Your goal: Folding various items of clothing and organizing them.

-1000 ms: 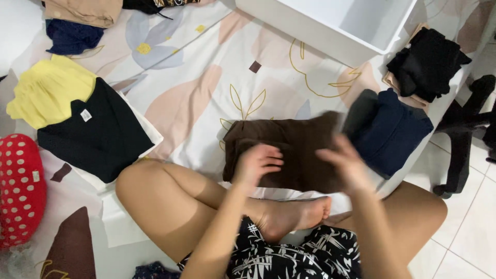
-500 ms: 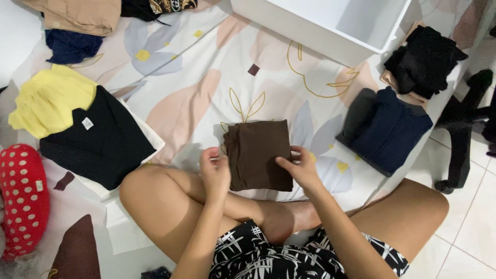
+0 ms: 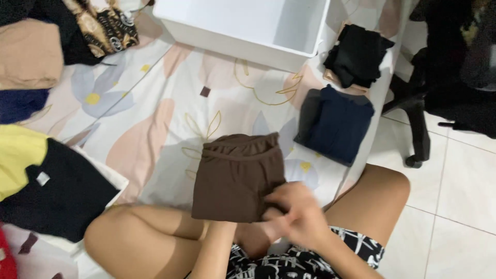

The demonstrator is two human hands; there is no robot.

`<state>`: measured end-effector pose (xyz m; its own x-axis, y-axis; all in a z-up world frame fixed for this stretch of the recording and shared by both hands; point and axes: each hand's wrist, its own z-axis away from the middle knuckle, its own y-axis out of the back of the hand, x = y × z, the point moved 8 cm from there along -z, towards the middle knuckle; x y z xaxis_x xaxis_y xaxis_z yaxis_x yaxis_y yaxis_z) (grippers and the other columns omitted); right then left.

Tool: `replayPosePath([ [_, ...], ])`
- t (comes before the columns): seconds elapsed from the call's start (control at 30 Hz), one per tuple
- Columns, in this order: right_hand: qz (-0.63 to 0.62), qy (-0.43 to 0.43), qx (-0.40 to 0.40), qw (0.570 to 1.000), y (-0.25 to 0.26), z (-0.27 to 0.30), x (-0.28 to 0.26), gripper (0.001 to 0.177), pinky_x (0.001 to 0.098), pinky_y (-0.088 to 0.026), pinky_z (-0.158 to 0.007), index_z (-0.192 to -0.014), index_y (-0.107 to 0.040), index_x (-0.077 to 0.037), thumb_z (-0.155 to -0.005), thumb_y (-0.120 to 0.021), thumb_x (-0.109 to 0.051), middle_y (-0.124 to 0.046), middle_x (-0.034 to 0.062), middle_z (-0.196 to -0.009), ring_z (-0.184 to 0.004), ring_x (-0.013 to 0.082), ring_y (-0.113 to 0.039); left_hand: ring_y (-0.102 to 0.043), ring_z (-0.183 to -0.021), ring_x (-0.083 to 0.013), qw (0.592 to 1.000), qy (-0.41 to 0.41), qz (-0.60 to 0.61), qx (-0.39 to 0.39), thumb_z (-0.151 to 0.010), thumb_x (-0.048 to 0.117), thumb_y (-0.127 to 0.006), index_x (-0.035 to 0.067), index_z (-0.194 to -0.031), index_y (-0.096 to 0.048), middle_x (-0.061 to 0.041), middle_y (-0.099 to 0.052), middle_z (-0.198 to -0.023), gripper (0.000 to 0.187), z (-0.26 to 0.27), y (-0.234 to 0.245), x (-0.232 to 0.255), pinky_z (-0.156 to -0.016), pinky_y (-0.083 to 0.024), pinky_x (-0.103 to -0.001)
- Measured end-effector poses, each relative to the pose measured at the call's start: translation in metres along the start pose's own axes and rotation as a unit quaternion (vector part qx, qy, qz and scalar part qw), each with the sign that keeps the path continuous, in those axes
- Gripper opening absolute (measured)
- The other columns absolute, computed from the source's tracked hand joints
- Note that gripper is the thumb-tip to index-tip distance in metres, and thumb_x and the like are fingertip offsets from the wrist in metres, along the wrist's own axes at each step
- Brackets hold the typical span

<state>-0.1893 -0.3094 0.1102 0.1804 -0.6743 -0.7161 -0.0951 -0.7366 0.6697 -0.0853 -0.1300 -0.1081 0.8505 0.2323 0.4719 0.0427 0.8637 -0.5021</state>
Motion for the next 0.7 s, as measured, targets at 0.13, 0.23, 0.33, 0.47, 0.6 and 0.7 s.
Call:
replayPosePath([
  [0.13, -0.384, -0.382, 0.227, 0.809, 0.014, 0.065, 0.108, 0.049, 0.0425, -0.049, -0.099, -0.128, -0.062, -0.004, -0.087, -0.077, -0.025, -0.067, 0.0101, -0.117, -0.111, 0.0248, -0.062, -0.065, -0.110, -0.0252, 0.997, 0.031, -0.020, -0.069, -0.093, 0.040, -0.064, 0.004, -0.132, -0.060, -0.012, -0.068, -0.125, 0.053, 0.002, -0.052, -0.007, -0.091, -0.053, -0.039],
  [0.23, -0.662, -0.565, 0.219, 0.440, -0.013, 0.100, 0.113, 0.051, 0.0446, -0.053, -0.094, -0.125, -0.067, -0.009, -0.083, -0.063, -0.038, -0.077, 0.0099, -0.116, -0.107, 0.0263, -0.070, -0.064, -0.113, -0.0247, 0.989, 0.060, -0.041, -0.126, -0.091, 0.041, -0.065, 0.002, -0.133, -0.060, -0.013, -0.069, -0.126, 0.057, 0.003, -0.100, -0.013, -0.094, -0.052, -0.039],
  [0.33, -0.581, -0.525, 0.244, 0.573, 0.004, 0.126, 0.155, 0.050, 0.0437, -0.055, -0.093, -0.132, -0.062, 0.001, -0.091, -0.071, -0.027, -0.072, 0.0157, -0.120, -0.106, 0.0276, -0.067, -0.064, -0.115, -0.0243, 0.979, 0.082, -0.057, -0.178, -0.090, 0.042, -0.067, 0.000, -0.133, -0.061, -0.013, -0.069, -0.126, 0.060, 0.004, -0.143, -0.015, -0.098, -0.050, -0.039],
  [0.47, -0.516, -0.498, 0.289, 0.634, 0.055, 0.139, 0.194, 0.056, 0.0419, -0.055, -0.091, -0.136, -0.061, -0.001, -0.088, -0.072, -0.028, -0.071, 0.0170, -0.124, -0.105, 0.0281, -0.068, -0.064, -0.117, -0.0238, 0.969, 0.101, -0.071, -0.216, -0.089, 0.043, -0.069, -0.002, -0.133, -0.061, -0.014, -0.070, -0.127, 0.063, 0.000, -0.221, -0.005, -0.101, -0.049, -0.038],
  [0.6, -0.452, -0.454, 0.355, 0.681, 0.124, 0.106, 0.218, 0.057, 0.0387, -0.054, -0.098, -0.137, -0.057, 0.001, -0.092, -0.068, -0.033, -0.069, 0.0151, -0.130, -0.114, 0.0269, -0.067, -0.067, -0.110, -0.0166, 0.926, -0.115, -0.291, -0.210, -0.089, 0.022, -0.071, 0.000, -0.135, -0.061, -0.008, -0.072, -0.123, 0.051, -0.025, -0.305, 0.036, -0.097, -0.052, -0.033],
  [0.7, -0.474, -0.427, 0.378, 0.671, 0.138, 0.082, 0.255, 0.058, 0.0389, -0.053, -0.100, -0.141, -0.055, 0.001, -0.094, -0.065, -0.033, -0.066, 0.0144, -0.134, -0.118, 0.0267, -0.065, -0.067, -0.110, -0.0174, 0.913, -0.174, -0.300, -0.215, -0.091, 0.023, -0.070, -0.002, -0.134, -0.062, -0.009, -0.073, -0.122, 0.051, -0.061, -0.332, 0.043, -0.096, -0.052, -0.032],
])
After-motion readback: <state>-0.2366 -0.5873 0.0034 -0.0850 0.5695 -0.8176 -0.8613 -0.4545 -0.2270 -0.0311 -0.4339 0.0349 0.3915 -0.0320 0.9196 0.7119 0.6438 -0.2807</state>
